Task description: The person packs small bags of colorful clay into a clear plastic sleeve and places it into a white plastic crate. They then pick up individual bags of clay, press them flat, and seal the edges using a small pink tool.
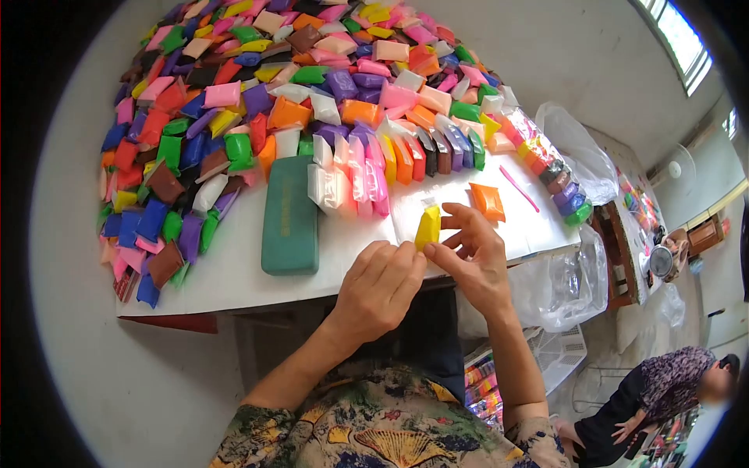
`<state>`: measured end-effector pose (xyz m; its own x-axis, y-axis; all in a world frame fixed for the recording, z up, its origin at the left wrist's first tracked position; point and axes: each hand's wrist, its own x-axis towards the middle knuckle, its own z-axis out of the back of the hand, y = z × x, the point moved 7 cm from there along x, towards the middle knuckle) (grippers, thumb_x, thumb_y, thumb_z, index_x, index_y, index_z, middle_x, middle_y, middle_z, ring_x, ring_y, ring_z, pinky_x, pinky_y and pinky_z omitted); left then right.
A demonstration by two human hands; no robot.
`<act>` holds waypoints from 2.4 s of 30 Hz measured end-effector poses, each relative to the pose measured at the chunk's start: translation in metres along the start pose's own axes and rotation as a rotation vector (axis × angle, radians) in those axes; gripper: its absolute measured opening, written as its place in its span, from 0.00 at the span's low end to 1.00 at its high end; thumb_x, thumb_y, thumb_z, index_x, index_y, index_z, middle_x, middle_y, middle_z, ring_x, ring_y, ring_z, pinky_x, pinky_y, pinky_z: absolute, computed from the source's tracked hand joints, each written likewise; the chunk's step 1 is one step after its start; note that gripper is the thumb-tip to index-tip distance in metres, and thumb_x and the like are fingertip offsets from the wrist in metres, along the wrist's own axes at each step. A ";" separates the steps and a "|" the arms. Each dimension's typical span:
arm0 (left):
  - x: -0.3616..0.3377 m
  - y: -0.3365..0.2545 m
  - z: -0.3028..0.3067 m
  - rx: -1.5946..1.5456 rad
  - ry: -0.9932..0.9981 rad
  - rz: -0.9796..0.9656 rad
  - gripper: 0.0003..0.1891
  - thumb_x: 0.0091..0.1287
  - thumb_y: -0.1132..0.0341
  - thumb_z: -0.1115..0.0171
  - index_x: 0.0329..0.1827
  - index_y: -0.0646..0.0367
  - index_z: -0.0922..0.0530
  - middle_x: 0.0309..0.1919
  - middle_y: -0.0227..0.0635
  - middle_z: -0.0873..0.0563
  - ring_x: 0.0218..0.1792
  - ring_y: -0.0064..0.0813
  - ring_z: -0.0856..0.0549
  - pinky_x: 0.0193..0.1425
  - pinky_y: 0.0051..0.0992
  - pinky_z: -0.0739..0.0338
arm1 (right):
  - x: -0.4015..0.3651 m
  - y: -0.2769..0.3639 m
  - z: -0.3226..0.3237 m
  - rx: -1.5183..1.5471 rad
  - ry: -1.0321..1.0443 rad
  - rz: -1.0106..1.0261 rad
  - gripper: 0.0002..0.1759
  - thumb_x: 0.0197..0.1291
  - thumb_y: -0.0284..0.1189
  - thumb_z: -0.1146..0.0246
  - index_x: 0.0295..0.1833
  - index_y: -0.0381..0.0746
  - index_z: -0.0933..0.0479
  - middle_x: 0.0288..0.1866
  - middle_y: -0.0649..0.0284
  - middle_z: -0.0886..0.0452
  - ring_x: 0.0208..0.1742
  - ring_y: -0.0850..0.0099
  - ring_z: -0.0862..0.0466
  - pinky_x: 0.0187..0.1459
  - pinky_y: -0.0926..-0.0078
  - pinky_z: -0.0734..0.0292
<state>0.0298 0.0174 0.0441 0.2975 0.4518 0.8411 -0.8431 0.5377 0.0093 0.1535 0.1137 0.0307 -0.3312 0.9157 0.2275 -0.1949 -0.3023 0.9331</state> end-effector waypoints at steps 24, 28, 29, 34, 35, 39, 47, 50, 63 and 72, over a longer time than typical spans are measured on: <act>-0.015 0.025 -0.018 0.011 0.087 0.205 0.12 0.59 0.74 0.35 0.45 0.70 0.19 0.47 0.48 0.18 0.43 0.42 0.17 0.51 0.37 0.19 | 0.047 0.005 -0.040 -0.467 -0.034 0.436 0.25 0.55 0.18 0.35 0.61 0.36 0.27 0.54 0.51 0.21 0.44 0.53 0.15 0.46 0.60 0.19; -0.014 0.024 -0.017 0.015 0.090 0.205 0.12 0.59 0.74 0.34 0.45 0.70 0.20 0.46 0.48 0.18 0.43 0.42 0.17 0.52 0.37 0.19 | 0.046 0.005 -0.042 -0.521 -0.068 0.463 0.25 0.54 0.19 0.34 0.60 0.35 0.27 0.53 0.51 0.21 0.45 0.52 0.16 0.46 0.60 0.19; -0.014 0.024 -0.017 0.000 0.096 0.212 0.12 0.59 0.74 0.34 0.45 0.70 0.20 0.46 0.48 0.18 0.43 0.42 0.17 0.52 0.37 0.19 | 0.044 0.005 -0.041 -0.525 -0.069 0.458 0.25 0.55 0.19 0.34 0.60 0.35 0.27 0.53 0.51 0.21 0.46 0.51 0.16 0.46 0.60 0.19; -0.013 0.027 -0.008 -0.181 0.084 0.298 0.14 0.53 0.81 0.34 0.44 0.68 0.19 0.46 0.45 0.18 0.42 0.45 0.18 0.48 0.38 0.22 | 0.031 0.007 -0.031 -0.542 -0.093 0.430 0.26 0.54 0.17 0.32 0.61 0.35 0.26 0.56 0.51 0.21 0.44 0.61 0.13 0.44 0.66 0.17; -0.012 0.027 -0.004 -0.231 0.081 0.309 0.14 0.54 0.81 0.34 0.44 0.67 0.19 0.46 0.45 0.18 0.42 0.45 0.18 0.48 0.38 0.22 | 0.028 0.007 -0.028 -0.526 -0.086 0.421 0.26 0.55 0.18 0.32 0.61 0.35 0.26 0.55 0.51 0.21 0.45 0.59 0.13 0.46 0.64 0.18; -0.005 0.031 0.029 -0.329 0.077 0.329 0.13 0.56 0.82 0.35 0.46 0.65 0.18 0.46 0.45 0.16 0.42 0.46 0.17 0.48 0.37 0.22 | 0.019 0.001 -0.018 -0.466 -0.073 0.396 0.25 0.55 0.17 0.32 0.60 0.34 0.26 0.55 0.51 0.22 0.45 0.60 0.13 0.47 0.64 0.17; 0.018 0.104 0.100 -0.002 0.009 0.327 0.13 0.60 0.80 0.35 0.48 0.64 0.18 0.46 0.44 0.15 0.44 0.45 0.16 0.50 0.37 0.21 | 0.016 -0.006 -0.007 -0.302 -0.101 0.327 0.18 0.58 0.18 0.32 0.54 0.31 0.23 0.53 0.52 0.20 0.44 0.63 0.13 0.48 0.69 0.17; 0.025 0.156 0.100 -0.119 0.036 0.620 0.09 0.66 0.76 0.37 0.48 0.66 0.19 0.43 0.42 0.14 0.40 0.36 0.15 0.47 0.33 0.21 | 0.017 -0.009 -0.006 -0.268 -0.094 0.315 0.16 0.59 0.18 0.33 0.53 0.30 0.22 0.51 0.52 0.19 0.44 0.64 0.13 0.48 0.70 0.18; 0.052 0.306 0.008 0.496 0.387 0.505 0.17 0.65 0.58 0.39 0.34 0.68 0.16 0.36 0.55 0.14 0.42 0.54 0.15 0.49 0.49 0.22 | 0.017 -0.012 0.003 -0.115 -0.127 0.310 0.08 0.61 0.19 0.34 0.45 0.29 0.20 0.43 0.55 0.16 0.39 0.67 0.14 0.44 0.74 0.20; 0.047 0.307 -0.004 0.082 0.294 0.600 0.19 0.65 0.56 0.39 0.34 0.68 0.15 0.31 0.54 0.13 0.36 0.51 0.13 0.43 0.46 0.22 | 0.016 -0.006 0.002 -0.184 -0.137 0.358 0.07 0.60 0.18 0.35 0.44 0.29 0.20 0.43 0.53 0.16 0.39 0.63 0.14 0.44 0.71 0.19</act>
<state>-0.2129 0.2063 0.0844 -0.1330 0.8369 0.5310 -0.9281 0.0827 -0.3630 0.1510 0.1304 0.0289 -0.2844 0.7675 0.5746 -0.2557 -0.6383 0.7261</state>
